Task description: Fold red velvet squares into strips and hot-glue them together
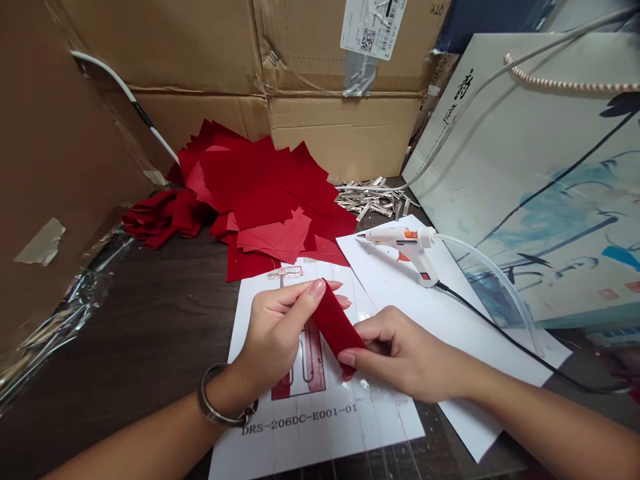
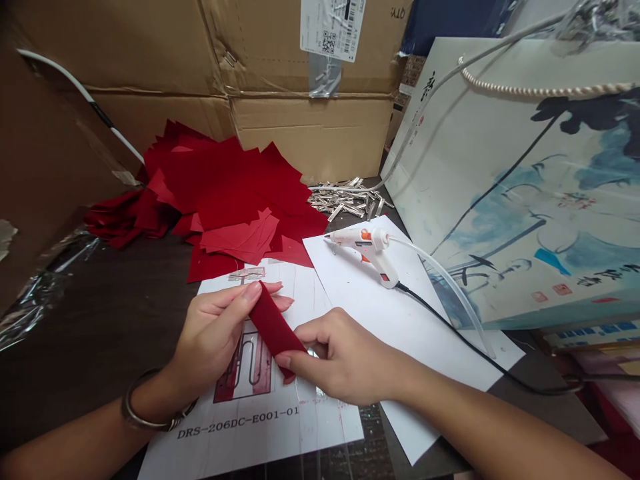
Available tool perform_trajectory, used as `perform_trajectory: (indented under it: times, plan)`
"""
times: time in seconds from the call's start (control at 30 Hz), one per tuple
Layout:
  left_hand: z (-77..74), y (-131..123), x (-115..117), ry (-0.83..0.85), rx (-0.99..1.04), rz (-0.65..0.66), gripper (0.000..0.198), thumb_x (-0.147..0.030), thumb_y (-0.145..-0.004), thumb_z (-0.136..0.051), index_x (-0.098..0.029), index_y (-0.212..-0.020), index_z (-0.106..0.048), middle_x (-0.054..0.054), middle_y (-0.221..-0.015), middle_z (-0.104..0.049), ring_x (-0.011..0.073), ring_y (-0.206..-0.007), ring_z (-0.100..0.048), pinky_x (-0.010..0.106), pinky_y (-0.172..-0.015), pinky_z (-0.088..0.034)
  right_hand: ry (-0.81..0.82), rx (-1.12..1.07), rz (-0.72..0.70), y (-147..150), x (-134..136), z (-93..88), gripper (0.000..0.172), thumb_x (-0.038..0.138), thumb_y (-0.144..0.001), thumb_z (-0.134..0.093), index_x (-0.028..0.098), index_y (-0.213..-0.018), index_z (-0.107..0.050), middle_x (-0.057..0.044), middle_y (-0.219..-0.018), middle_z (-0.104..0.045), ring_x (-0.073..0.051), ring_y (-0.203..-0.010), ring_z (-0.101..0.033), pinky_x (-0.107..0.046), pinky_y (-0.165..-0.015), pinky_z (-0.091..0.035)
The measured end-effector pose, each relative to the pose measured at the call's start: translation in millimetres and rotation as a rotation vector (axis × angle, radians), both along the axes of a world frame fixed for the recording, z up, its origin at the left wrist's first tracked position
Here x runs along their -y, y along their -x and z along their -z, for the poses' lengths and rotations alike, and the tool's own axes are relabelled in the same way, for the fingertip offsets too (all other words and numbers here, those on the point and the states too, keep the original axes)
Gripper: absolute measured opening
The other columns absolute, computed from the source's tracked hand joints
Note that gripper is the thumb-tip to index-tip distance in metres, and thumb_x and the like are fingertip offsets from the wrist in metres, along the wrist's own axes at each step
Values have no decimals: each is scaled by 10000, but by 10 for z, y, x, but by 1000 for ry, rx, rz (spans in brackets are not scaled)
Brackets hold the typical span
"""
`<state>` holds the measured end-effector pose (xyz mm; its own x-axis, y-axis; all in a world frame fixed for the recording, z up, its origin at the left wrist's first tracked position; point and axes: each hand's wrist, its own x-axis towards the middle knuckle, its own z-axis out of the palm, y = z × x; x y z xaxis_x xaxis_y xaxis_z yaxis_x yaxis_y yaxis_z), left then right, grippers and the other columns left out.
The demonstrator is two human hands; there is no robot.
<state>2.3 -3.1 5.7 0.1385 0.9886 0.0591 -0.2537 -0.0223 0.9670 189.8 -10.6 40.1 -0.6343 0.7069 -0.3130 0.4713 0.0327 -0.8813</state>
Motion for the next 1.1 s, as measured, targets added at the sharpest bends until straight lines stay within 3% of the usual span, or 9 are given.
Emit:
perform_trajectory:
  times: [0.13,0.3,0.47,0.7,0.97,1.1]
  plan:
    - [1,11,0,-11,31,58,303,-421,-908,-599,-172,-994,-750,64,-872,-770,182,-740,-727,253,-716,-575,-24,-21,-1,8,-10,0,358,413,-929,-525,121,-789,-677,39,-568,-426,-63,-507,-340,-217,-474,-255]
    - [19,17,6,-62,15,78,276,-389,-923,-589,-188,-1002,-760,57,-889,-771,169,-810,-723,243,-809,-560,-58,-30,71,6,-10,1,267,378,-863,-634,136,-752,-647,68,-537,-321,-54,-483,-261,-220,-443,-187]
    - [-8,23,16,-114,13,113,279,-372,-885,-643,-206,-1090,-734,63,-981,-762,199,-898,-721,262,-801,-578,-116,-61,180,-4,-38,49,324,420,-894,-580,133,-831,-716,7,-623,-510,-87,-561,-372,-228,-502,-292]
    - [-28,9,20,-399,-230,99,154,-197,-850,-680,-228,-969,-773,43,-1040,-749,209,-1014,-696,302,-927,-548,-246,-69,215,-11,-71,50,219,224,-884,-539,172,-907,-750,-13,-718,-620,-126,-674,-492,-254,-640,-415]
    - [78,-17,-31,-771,-286,151,351,-58,-833,-643,-276,-1098,-720,11,-1024,-752,215,-1103,-663,381,-1030,-481,-408,-96,141,0,-51,58,250,199,-885,-509,175,-817,-749,-14,-695,-661,-137,-686,-582,-249,-644,-469]
    - [115,11,-20,-831,-296,130,329,-65,-823,-670,-259,-1084,-715,10,-1014,-756,219,-1089,-669,411,-1045,-466,-472,-97,71,-13,-58,76,276,132,-884,-484,174,-783,-738,-9,-712,-678,-123,-678,-592,-233,-638,-462]
